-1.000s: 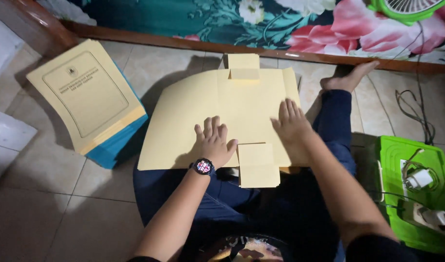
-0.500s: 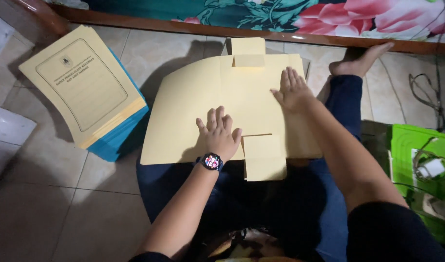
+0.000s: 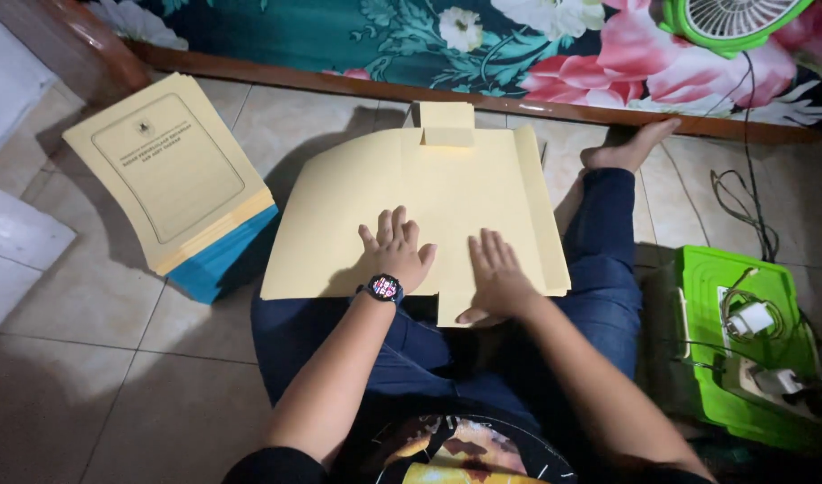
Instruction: Unfolding and smoothing out yellow paper folders on the floor to prepare them for use.
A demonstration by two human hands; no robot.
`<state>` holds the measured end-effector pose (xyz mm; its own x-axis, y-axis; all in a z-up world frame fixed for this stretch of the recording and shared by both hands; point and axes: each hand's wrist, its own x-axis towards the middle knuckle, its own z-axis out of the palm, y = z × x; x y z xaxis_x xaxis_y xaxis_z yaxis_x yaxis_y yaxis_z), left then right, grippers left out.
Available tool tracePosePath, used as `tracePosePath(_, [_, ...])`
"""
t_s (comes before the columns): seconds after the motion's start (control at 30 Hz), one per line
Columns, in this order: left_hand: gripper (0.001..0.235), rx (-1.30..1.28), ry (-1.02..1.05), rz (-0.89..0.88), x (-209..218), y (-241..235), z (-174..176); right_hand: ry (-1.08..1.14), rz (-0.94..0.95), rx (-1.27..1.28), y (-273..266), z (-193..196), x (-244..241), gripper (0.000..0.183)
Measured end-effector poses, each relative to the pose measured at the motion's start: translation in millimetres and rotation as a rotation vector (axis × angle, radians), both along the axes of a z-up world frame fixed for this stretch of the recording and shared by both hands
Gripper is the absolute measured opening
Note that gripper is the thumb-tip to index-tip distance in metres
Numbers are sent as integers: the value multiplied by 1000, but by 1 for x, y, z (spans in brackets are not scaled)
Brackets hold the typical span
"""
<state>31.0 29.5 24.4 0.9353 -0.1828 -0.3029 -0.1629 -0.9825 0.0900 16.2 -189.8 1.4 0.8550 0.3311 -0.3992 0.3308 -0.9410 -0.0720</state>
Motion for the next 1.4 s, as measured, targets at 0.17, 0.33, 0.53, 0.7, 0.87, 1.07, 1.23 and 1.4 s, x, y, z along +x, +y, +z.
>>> tracePosePath(0.17, [68,-8,21,14,-1,0,4,36,5,-20,13,32,-15,156])
tracePosePath(0.33, [68,-31,22,19,-5,0,11,76,-182,69,-52,-1,4,157])
tracePosePath(0.53, [70,-38,9,11,-7,1,11,170,-250,75,-49,7,9,157])
tracePosePath(0.7, [71,-34,-17,-2,-9,2,8,235,-195,131,-39,7,40,140])
tracePosePath(0.87, [72,-64,-17,-21,-10,6,16,114,-67,207,-23,-19,123,117])
tracePosePath(1.07, [71,-104,-22,-35,-8,11,19,-400,100,131,8,-82,230,99])
tracePosePath(1.23, [71,-95,-38,-42,0,10,2,-326,-38,134,32,-75,270,100])
tracePosePath(1.4, [70,-155,-68,-18,4,8,-12,-283,-43,175,33,-61,279,100])
